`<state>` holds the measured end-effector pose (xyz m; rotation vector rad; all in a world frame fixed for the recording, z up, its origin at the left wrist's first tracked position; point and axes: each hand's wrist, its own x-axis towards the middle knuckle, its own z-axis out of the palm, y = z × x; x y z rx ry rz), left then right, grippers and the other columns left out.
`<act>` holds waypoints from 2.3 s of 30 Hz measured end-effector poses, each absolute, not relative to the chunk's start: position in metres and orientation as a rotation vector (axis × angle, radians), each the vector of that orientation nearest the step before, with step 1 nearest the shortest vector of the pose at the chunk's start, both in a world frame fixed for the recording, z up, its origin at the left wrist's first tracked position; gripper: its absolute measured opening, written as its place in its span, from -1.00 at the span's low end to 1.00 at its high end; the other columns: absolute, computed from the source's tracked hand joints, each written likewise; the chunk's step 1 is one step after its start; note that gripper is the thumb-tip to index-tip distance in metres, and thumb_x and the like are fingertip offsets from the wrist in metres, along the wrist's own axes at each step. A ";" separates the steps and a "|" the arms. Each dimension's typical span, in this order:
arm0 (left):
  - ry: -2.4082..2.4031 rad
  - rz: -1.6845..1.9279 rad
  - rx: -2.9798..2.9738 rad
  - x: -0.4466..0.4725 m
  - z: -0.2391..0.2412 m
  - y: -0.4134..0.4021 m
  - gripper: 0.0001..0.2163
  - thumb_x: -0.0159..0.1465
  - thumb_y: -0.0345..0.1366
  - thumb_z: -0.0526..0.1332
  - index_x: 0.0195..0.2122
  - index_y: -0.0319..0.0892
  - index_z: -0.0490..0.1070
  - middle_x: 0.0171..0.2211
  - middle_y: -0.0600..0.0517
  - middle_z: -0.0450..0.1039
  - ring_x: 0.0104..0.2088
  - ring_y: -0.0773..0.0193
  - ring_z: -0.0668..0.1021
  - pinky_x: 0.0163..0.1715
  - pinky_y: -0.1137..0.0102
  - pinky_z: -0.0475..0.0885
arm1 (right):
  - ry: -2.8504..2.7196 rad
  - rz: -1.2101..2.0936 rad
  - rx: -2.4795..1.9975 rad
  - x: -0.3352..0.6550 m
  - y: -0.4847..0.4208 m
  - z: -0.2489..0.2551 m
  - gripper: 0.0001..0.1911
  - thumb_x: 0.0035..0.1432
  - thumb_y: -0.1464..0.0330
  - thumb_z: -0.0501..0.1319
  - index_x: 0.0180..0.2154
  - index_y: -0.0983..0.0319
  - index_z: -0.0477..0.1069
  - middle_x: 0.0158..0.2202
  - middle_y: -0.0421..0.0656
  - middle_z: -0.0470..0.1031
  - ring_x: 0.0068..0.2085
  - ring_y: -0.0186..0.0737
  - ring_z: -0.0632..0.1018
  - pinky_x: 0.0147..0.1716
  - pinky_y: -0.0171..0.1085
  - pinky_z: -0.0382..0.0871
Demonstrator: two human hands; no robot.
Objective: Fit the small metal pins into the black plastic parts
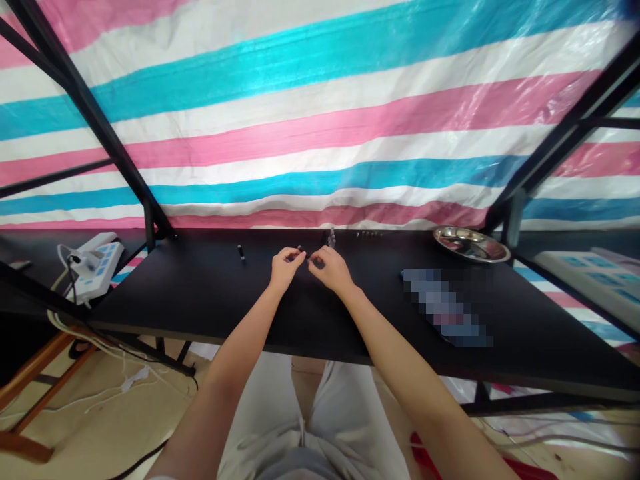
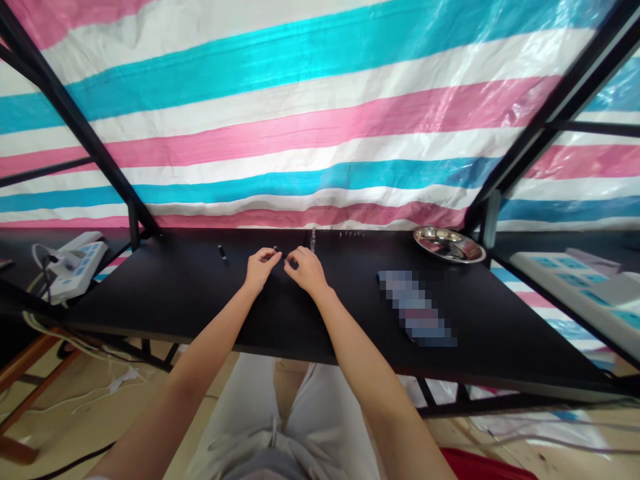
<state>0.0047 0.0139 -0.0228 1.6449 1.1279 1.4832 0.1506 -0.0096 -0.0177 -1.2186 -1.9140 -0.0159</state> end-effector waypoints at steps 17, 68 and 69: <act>1.075 1.291 1.469 0.009 -0.023 0.010 -0.75 -0.04 -0.12 0.29 -0.51 -0.25 0.46 -0.59 0.09 0.36 -0.54 0.40 0.36 -0.47 0.46 0.27 | -1.946 -0.049 -1.248 0.148 -0.011 -0.016 -0.84 0.11 0.37 0.05 -0.39 0.23 0.39 -0.42 -0.11 0.36 -0.35 -0.24 0.39 -0.31 -0.28 0.26; 2.491 0.651 1.486 -0.074 0.006 0.028 -0.76 0.08 -0.21 0.19 -0.30 -0.22 0.51 -0.25 -0.21 0.49 -0.21 -0.01 0.53 -0.26 0.23 0.40 | -1.892 0.179 -1.387 0.159 -0.016 -0.012 -0.78 0.08 0.27 0.08 -0.31 0.21 0.43 -0.45 -0.19 0.46 -0.45 -0.32 0.43 -0.37 -0.34 0.27; 2.492 0.634 1.487 -0.074 0.006 0.028 -0.75 0.08 -0.20 0.19 -0.30 -0.23 0.50 -0.24 -0.22 0.49 -0.20 -0.02 0.53 -0.26 0.23 0.40 | -1.854 0.158 -1.415 0.161 -0.017 -0.009 -0.78 0.08 0.26 0.08 -0.35 0.21 0.43 -0.47 -0.19 0.45 -0.46 -0.32 0.42 -0.38 -0.34 0.26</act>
